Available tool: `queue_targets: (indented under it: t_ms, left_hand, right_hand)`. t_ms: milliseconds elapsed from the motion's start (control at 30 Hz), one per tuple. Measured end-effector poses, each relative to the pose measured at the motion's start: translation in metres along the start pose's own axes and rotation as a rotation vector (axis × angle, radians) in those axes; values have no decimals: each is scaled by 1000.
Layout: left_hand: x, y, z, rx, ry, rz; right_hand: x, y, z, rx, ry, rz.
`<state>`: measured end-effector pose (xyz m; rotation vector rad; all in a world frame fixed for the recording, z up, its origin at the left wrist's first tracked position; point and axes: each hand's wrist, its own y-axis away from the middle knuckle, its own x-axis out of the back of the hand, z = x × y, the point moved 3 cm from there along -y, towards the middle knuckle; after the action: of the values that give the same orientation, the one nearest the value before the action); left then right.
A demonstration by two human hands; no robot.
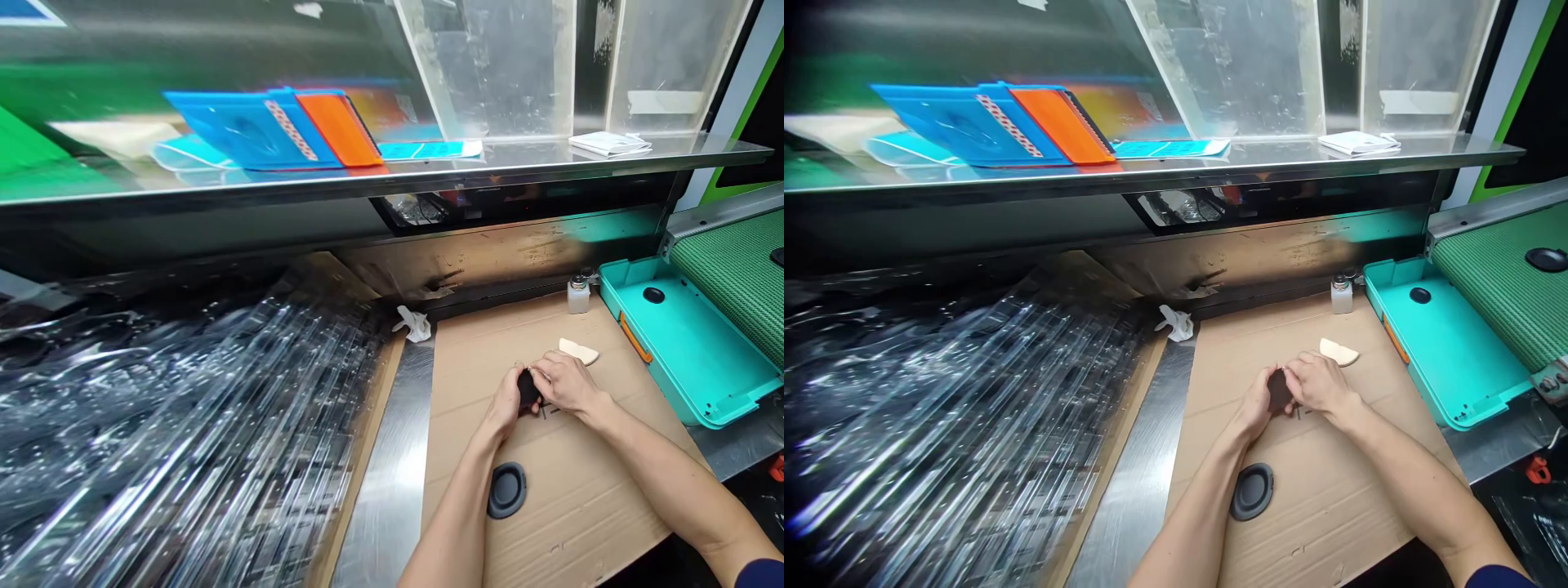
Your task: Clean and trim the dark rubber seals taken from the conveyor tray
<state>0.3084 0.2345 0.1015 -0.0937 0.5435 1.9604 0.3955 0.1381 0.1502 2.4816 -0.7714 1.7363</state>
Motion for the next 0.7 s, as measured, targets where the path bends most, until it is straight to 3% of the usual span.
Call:
queue_targets:
  t_ms: [100,200,367,500,700]
  left_hand:
    - [2,4,4,-15,146,-83]
    - [4,6,9,-19,220,-77]
    - [1,6,8,4,136,-67]
    - [2,4,0,23,-19,46]
    - [3,0,-3,10,-149,87]
  right_hand:
    - [1,0,3,2,-58,8]
    - [5,-1,5,26,-173,33]
    - [8,-2,7,0,-259,140]
    - [-1,-1,1,36,-146,102]
    - [-11,0,4,-32,50,30]
